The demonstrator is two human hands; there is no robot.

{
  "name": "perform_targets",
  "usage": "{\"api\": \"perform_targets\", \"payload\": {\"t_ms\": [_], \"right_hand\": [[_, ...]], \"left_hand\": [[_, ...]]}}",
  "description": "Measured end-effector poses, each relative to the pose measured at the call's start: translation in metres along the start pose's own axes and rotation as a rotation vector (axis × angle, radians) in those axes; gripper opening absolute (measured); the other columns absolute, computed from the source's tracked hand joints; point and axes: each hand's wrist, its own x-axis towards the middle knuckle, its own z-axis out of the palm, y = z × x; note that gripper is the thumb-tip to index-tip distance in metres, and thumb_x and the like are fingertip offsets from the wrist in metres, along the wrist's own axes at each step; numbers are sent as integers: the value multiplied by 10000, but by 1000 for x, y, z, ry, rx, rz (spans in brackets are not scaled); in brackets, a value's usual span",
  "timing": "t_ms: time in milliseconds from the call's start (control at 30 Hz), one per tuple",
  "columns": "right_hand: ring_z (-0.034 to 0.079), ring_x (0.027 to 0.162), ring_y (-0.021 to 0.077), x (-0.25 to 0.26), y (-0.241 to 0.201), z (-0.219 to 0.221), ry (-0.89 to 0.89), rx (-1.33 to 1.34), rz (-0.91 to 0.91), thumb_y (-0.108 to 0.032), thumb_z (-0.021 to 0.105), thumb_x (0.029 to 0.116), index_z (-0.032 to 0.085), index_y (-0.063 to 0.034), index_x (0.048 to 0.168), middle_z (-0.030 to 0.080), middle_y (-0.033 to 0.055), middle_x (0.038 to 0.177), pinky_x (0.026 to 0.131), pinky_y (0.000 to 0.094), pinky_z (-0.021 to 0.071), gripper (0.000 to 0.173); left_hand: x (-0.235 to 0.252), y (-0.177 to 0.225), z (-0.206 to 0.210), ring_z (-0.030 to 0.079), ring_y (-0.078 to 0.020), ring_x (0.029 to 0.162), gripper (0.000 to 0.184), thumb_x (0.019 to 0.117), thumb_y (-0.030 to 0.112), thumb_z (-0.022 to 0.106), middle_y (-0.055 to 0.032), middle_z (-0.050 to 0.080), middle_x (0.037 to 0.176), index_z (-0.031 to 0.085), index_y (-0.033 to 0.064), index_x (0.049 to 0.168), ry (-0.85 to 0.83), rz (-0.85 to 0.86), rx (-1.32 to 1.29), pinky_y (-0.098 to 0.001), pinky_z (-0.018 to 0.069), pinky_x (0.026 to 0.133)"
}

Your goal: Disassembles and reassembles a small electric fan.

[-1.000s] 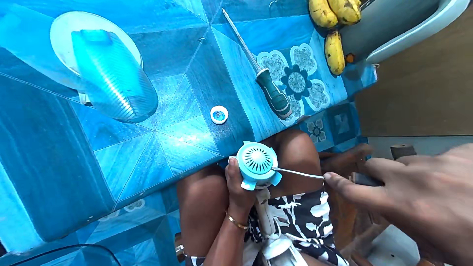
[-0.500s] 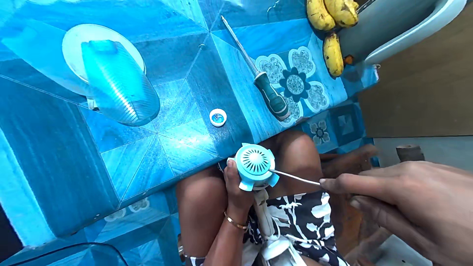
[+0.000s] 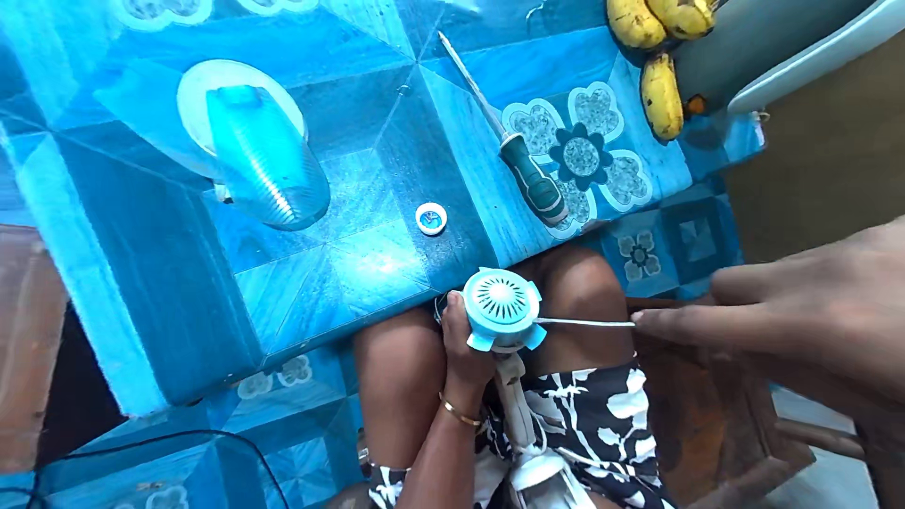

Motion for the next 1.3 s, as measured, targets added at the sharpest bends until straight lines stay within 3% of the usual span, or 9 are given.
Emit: {"api": "perform_targets", "payload": {"t_ms": [100, 167, 300, 500, 700, 767, 900, 1100, 1300], "right_hand": [[618, 609, 148, 7, 14, -27, -71, 103, 108, -279, 554, 984, 659, -249, 1321, 642, -42, 767, 516, 422, 511, 354], [590, 592, 85, 24, 27, -14, 174, 148, 159, -292, 531, 953, 641, -248, 1297, 660, -60, 803, 493, 370, 502, 364], [690, 919, 374, 87, 18, 34, 344, 326, 364, -92, 544, 990, 578, -94, 1405, 689, 199, 1123, 769, 609, 546, 416], [683, 918, 440, 161, 4, 81, 222, 179, 509, -124, 517, 1009, 553, -165, 1442, 587, 236, 1306, 684, 596, 545, 437], [675, 956, 460, 150, 10, 78, 298, 213, 493, -276, 542, 1020, 523, -207, 1495, 593, 232, 1335, 729, 649, 521, 480], [673, 984, 436, 125, 5, 80, 444, 398, 402, -320, 560, 1021, 570, -167, 1450, 622, 219, 1288, 776, 655, 524, 456], [674, 938, 170, 69, -29, 118, 539, 967, 112, -454, 530, 973, 521, -112, 1459, 665, 105, 1216, 751, 394, 584, 594], [688, 1004, 79, 34, -97, 227, 573, 1594, 253, -572, 765, 775, 224, -34, 1558, 639, 6, 1279, 821, 301, 607, 1093], [704, 655, 101, 35, -128, 234, 277, 1734, 186, -78, 681, 801, 585, -71, 1125, 713, -54, 760, 637, 284, 615, 338]], "left_hand": [[2, 7, -1, 664, 41, 918, 419, 1084, 332, 275, 118, 703, 889, 644, 160, 988, -14, -78, -70, -200, 550, 885], [0, 11, -3, 657, 39, 938, 441, 1097, 303, 223, 103, 691, 922, 621, 119, 1051, -54, -101, -36, -201, 546, 898], [-10, 18, -11, 668, -1, 1002, 475, 1106, 343, 214, 48, 705, 1036, 534, 19, 1243, -214, -149, -36, -230, 553, 937], [-23, 20, -36, 634, 1, 1118, 822, 916, 733, 483, 79, 694, 1167, 506, 34, 1347, -406, -18, 57, -259, 511, 1027], [-35, 29, -18, 635, 43, 965, 617, 1012, 563, 420, 71, 660, 997, 511, -12, 1216, -128, 21, 204, -192, 534, 907], [-38, 29, -17, 627, 21, 953, 535, 1044, 427, 317, 28, 653, 994, 544, -25, 1219, -79, 0, 269, -219, 535, 890], [-42, 33, -18, 637, -34, 929, 536, 1076, 417, 264, -21, 663, 1008, 579, 15, 1235, -156, -37, 342, -284, 556, 861], [-49, 46, -10, 645, -90, 870, 566, 1045, 432, 316, -80, 662, 972, 527, -24, 1305, -215, -6, 441, -333, 558, 825], [-56, 81, -24, 644, -248, 1116, 564, 1047, 389, 441, -185, 659, 1214, 468, -8, 1448, -401, -9, 708, -480, 514, 990]]}}
